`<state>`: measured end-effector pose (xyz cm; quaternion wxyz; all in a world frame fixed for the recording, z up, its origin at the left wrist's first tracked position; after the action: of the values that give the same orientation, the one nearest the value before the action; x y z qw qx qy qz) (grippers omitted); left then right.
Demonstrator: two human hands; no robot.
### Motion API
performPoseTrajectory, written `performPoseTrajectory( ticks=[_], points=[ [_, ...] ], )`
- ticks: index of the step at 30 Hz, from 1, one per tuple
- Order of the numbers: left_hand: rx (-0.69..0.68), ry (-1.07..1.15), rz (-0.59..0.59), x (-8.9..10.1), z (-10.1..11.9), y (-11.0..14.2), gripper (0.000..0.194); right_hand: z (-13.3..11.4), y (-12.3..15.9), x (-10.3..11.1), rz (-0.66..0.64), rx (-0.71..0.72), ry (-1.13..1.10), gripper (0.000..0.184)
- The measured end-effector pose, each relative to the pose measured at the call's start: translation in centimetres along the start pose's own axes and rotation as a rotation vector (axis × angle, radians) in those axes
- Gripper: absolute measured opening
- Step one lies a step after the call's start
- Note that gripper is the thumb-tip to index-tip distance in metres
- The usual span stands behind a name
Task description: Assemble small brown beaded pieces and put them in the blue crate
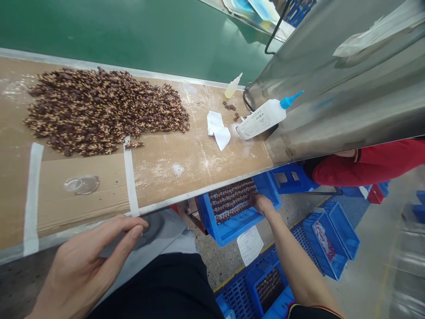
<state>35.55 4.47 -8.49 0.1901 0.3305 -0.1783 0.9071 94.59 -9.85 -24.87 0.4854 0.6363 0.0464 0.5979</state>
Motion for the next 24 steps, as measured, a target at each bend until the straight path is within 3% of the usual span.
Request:
performPoseTrajectory(
  ticks=[5,7,9,11,14,16,19,21,24],
  points=[
    [-0.042,0.107,0.009,0.7,1.2,-0.2,0.011,-1.3,4.6,4.8,0.063,0.091,-0.145,0.035],
    [-0.02,0.14,-0.004,0.7,1.2,-0.1,0.013,-2.1,7.6,7.9,0.057,0.2,-0.237,0.041],
    [-0.002,0.169,-0.013,0.4,1.2,0.0,0.016,-4.5,11.1,11.3,0.017,0.396,-0.476,0.045],
    [0.0,0.198,-0.011,0.3,1.3,0.1,0.019,-8.9,14.5,14.8,0.04,0.568,-0.69,0.05],
    [-0.019,0.227,-0.011,0.4,1.9,0.4,0.02,-19.6,17.7,18.3,0.134,0.841,-0.711,0.037],
    [-0.016,0.229,0.009,0.9,2.0,1.0,0.02,-27.6,18.1,19.2,0.195,1.045,-0.68,0.023],
    [0.079,0.202,0.099,2.7,1.0,3.3,0.02,-37.4,17.0,19.9,0.441,1.187,-0.595,0.018],
    [0.221,0.146,0.194,4.9,-0.8,5.8,0.022,-41.6,16.2,20.1,0.554,1.204,-0.457,0.02],
    [0.466,0.023,0.363,9.3,-4.1,10.8,0.032,-44.6,15.9,20.2,0.582,1.219,-0.307,0.018]
  ],
)
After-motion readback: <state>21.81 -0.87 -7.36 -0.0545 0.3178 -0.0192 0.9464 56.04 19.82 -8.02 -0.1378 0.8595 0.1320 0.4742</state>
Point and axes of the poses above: each hand's wrist, its own y-axis away from the middle knuckle, its own x-axis out of the back of the hand, z = x × y, the point moved 3 cm from there along -y, towards the middle knuckle, and after that the axes turned 1 degree about -z, right-handed, at the moved point
